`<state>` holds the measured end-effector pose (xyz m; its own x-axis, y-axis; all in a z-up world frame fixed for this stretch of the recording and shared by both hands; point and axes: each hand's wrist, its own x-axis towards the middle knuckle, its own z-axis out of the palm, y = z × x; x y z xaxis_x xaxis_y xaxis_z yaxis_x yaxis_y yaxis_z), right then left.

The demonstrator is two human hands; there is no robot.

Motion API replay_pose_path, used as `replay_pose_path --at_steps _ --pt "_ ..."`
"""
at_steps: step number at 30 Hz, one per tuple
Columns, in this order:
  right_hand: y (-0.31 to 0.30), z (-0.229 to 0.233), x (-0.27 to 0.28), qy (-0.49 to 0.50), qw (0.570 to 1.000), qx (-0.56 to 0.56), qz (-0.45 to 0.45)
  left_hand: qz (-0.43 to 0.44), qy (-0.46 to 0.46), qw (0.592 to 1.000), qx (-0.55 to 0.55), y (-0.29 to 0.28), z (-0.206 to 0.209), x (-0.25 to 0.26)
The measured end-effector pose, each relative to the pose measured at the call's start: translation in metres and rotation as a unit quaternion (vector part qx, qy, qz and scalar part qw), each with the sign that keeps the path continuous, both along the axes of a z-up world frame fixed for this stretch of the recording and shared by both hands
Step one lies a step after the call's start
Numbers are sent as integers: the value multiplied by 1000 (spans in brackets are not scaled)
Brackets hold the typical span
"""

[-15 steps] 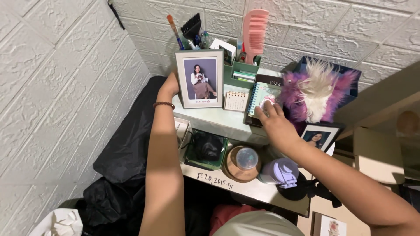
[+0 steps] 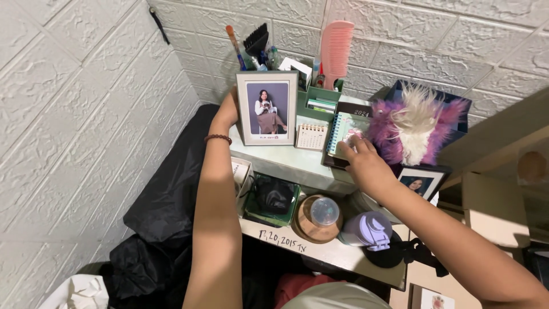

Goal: Organizing items on a desk and wiping down a laptop.

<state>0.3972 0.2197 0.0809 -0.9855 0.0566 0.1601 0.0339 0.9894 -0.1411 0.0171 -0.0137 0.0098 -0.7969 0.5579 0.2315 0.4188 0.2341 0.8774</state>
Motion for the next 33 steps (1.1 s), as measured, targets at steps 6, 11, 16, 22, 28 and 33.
replay_pose_path --at_steps 6,11,16,22,28,33 --pt "6 0 -2 -2 1000 -22 -11 0 -58 998 31 11 -19 -21" --pt "4 3 -1 4 1000 -27 -9 1 -106 994 36 8 -20 -19" --pt "2 6 2 10 999 -44 -2 -19 -74 997 -12 7 -10 -11" --pt "-9 14 -20 87 994 -57 15 73 -160 981 86 -22 -12 -7" --pt "-8 2 -80 79 977 -186 -74 20 -266 955 127 -55 15 92" --pt "4 -21 -100 100 956 -268 -68 -70 -169 975 126 -58 -9 107"
